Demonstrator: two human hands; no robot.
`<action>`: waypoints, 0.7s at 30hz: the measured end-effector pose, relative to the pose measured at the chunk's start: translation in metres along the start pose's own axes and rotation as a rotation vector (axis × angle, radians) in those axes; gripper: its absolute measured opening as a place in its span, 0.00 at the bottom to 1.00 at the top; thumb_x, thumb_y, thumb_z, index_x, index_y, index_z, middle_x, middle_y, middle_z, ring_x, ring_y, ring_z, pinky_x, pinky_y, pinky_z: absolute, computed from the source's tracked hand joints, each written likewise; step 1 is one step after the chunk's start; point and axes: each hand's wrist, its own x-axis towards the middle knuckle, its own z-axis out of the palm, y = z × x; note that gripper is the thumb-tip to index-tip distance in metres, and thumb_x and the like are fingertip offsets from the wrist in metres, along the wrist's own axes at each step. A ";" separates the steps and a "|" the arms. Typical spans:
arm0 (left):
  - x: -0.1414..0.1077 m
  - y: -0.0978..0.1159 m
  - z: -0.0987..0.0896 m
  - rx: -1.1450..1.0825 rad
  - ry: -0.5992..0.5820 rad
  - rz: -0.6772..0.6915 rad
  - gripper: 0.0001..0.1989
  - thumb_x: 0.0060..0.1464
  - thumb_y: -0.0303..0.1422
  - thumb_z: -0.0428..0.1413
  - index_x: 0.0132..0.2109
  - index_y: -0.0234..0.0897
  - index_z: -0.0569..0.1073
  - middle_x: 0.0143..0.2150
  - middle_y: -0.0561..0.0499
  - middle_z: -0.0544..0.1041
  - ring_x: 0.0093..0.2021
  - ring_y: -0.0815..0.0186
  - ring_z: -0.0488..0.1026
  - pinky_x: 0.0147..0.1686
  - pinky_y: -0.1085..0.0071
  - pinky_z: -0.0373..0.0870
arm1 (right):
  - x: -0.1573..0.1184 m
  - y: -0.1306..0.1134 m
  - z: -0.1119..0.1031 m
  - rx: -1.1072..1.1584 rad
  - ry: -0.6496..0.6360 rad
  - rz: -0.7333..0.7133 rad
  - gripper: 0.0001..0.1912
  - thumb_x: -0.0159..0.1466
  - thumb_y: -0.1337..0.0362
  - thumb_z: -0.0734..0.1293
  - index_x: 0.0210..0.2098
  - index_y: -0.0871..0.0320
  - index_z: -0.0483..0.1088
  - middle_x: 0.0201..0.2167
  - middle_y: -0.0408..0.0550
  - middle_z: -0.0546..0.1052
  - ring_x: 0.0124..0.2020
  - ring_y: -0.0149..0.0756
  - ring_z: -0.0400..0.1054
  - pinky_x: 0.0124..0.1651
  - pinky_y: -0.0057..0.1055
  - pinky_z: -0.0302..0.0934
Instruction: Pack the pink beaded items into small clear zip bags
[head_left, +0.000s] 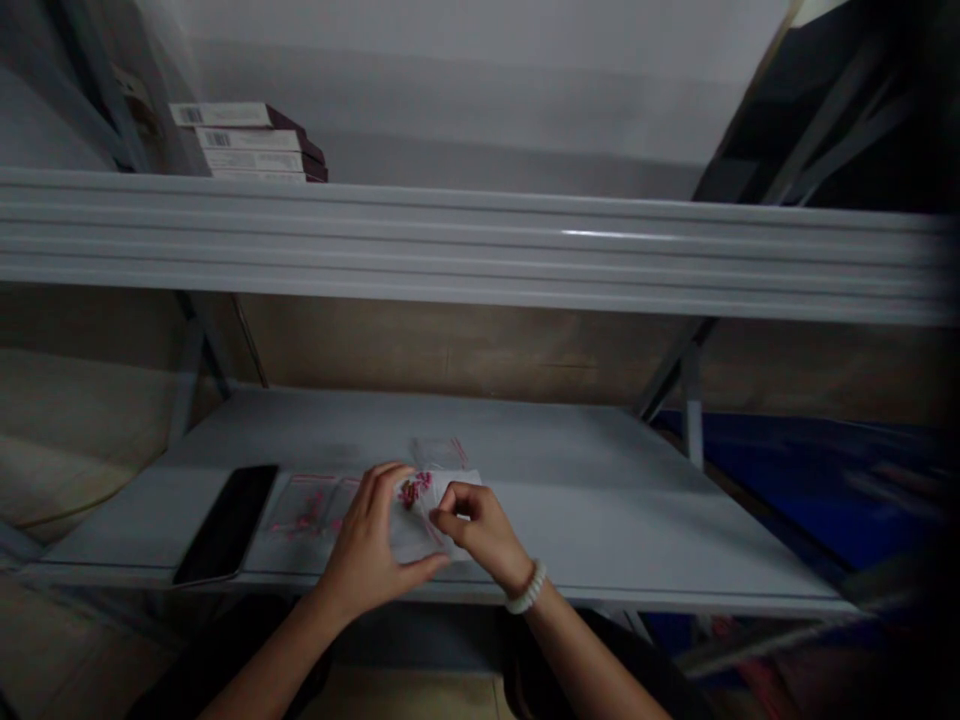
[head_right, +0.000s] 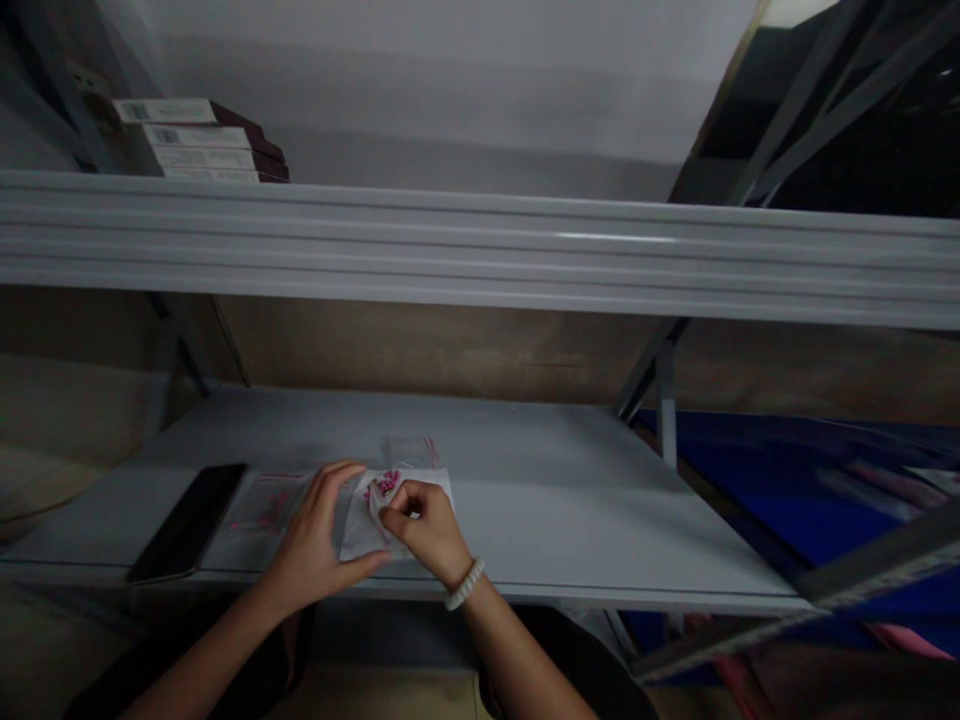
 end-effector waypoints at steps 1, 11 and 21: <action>0.000 0.001 0.001 0.022 0.008 0.030 0.39 0.35 0.40 0.65 0.56 0.38 0.60 0.53 0.41 0.67 0.53 0.53 0.65 0.52 0.59 0.63 | 0.001 0.001 0.001 0.023 -0.015 0.003 0.07 0.49 0.68 0.65 0.18 0.59 0.63 0.17 0.38 0.65 0.22 0.26 0.57 0.29 0.24 0.54; 0.005 -0.005 0.001 0.070 0.042 0.018 0.20 0.42 0.33 0.61 0.45 0.41 0.69 0.43 0.48 0.73 0.45 0.58 0.69 0.47 0.62 0.66 | 0.008 -0.002 0.001 -0.104 0.055 -0.058 0.08 0.51 0.68 0.65 0.17 0.58 0.62 0.17 0.39 0.65 0.21 0.26 0.58 0.27 0.24 0.52; 0.019 -0.047 -0.009 -0.239 0.243 -0.300 0.19 0.48 0.41 0.60 0.46 0.36 0.70 0.46 0.46 0.74 0.48 0.61 0.71 0.51 0.64 0.66 | 0.045 0.040 0.005 -0.645 -0.024 -0.145 0.08 0.57 0.71 0.63 0.31 0.57 0.75 0.32 0.48 0.77 0.32 0.33 0.68 0.38 0.26 0.58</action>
